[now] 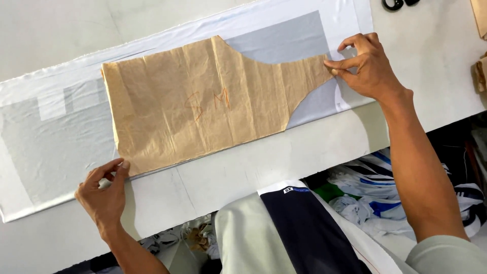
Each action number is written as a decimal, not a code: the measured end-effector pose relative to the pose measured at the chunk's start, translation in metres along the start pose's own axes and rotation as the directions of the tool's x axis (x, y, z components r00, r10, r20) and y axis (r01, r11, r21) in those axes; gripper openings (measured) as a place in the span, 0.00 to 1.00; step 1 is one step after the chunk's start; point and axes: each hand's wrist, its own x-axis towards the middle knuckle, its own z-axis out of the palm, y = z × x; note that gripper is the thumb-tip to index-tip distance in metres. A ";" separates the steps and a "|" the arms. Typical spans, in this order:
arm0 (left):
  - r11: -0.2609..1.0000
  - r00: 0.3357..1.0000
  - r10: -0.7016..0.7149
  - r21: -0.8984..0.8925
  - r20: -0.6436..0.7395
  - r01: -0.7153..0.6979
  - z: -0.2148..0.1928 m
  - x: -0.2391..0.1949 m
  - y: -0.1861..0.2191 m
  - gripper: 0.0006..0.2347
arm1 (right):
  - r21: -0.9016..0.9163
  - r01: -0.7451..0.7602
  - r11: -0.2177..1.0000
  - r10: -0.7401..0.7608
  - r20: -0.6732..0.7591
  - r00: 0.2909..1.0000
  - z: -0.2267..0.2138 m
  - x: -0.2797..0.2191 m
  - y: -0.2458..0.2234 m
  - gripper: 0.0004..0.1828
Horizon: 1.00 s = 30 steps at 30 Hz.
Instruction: A worker aligns a paper pattern on a piece of fabric, secures it with a weight, and cuts the fabric along the pattern's edge using scissors.
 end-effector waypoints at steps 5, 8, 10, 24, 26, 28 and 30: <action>0.999 0.999 0.034 -0.004 -0.015 -0.034 0.001 -0.001 -0.002 0.04 | -0.187 0.028 0.982 -0.036 -0.037 0.999 -0.001 0.002 -0.013 0.10; 0.999 0.999 0.045 -0.022 -0.015 -0.045 0.001 -0.001 -0.003 0.04 | -0.300 0.021 0.954 -0.026 -0.013 1.000 0.000 0.004 -0.021 0.27; 0.998 0.999 0.045 -0.036 -0.016 -0.046 0.001 -0.001 -0.005 0.04 | -0.375 0.026 0.927 -0.028 0.000 1.000 -0.001 0.007 -0.028 0.34; 0.999 0.999 0.032 -0.021 -0.026 -0.032 0.002 -0.003 -0.008 0.05 | -0.728 0.003 0.685 0.176 0.171 0.969 0.005 0.026 -0.105 0.71; 0.999 0.998 0.046 -0.016 -0.030 -0.046 0.002 -0.004 -0.009 0.04 | -0.722 -0.018 0.691 0.214 0.180 0.960 0.007 0.027 -0.108 0.70; 0.998 0.998 0.060 -0.011 -0.034 -0.060 0.002 -0.004 -0.009 0.04 | -0.717 -0.040 0.696 0.251 0.190 0.949 0.009 0.026 -0.108 0.69; 0.997 0.997 0.070 -0.013 -0.039 -0.070 0.002 -0.003 -0.010 0.04 | -0.666 -0.096 0.740 0.265 0.157 0.951 0.012 0.024 -0.106 0.71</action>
